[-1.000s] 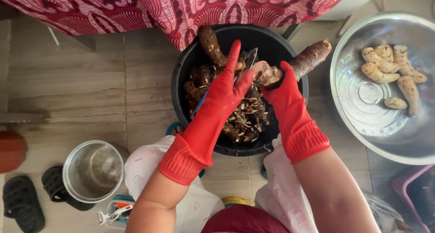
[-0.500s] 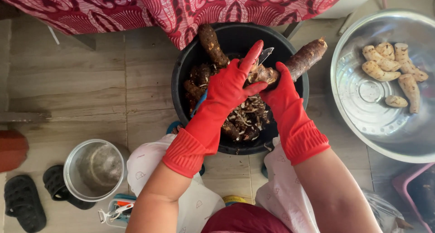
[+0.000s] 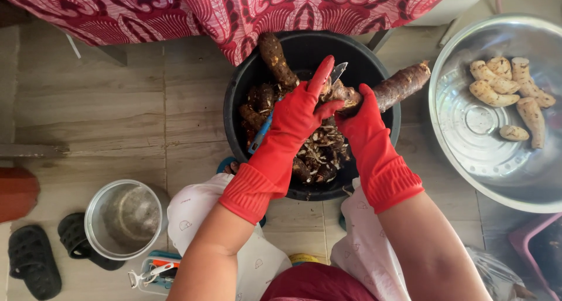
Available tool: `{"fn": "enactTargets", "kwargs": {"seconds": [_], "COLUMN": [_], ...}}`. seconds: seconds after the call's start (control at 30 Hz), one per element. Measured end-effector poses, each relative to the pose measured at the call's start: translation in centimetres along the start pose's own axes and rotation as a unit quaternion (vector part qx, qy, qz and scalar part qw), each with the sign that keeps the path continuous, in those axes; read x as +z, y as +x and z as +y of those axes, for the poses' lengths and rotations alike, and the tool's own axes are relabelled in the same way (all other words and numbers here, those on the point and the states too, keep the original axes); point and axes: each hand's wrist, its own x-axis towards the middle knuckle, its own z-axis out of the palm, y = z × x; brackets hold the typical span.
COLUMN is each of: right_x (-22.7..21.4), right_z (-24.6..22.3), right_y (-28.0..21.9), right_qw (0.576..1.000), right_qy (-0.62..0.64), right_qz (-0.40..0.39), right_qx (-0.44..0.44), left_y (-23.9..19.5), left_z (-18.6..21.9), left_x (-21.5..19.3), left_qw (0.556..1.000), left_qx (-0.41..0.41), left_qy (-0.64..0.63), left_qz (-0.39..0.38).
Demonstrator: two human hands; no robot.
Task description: The person sits on the floor and peels cassava roots using a peeler. They hold the cassava in one hand and scrape off the skin with the other, placing the peeled pieces into a metal bowl.
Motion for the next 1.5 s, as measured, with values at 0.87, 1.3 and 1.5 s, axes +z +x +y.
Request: {"fn": "enactTargets", "kwargs": {"seconds": [0.87,1.3,1.5], "right_x": [-0.5,0.8,1.3], "right_z": [-1.5,-0.2,1.2], "right_y": [4.3,6.1,1.7], "right_qw": [0.999,0.993,0.989], "right_qy": [-0.028,-0.083,-0.119], "right_qz": [-0.02,-0.081,-0.065], "right_qx": [-0.041,0.037,0.055], "left_y": [1.0,0.7,-2.6], "left_z": [1.6,-15.0,-21.1], "left_x": [-0.2,8.0,14.8], "left_qw": [0.829,0.936,0.937], "left_qx": [-0.177,-0.304,-0.305], "left_qy": [-0.527,-0.146,-0.023], "left_qz": [0.054,-0.105,-0.169]}}
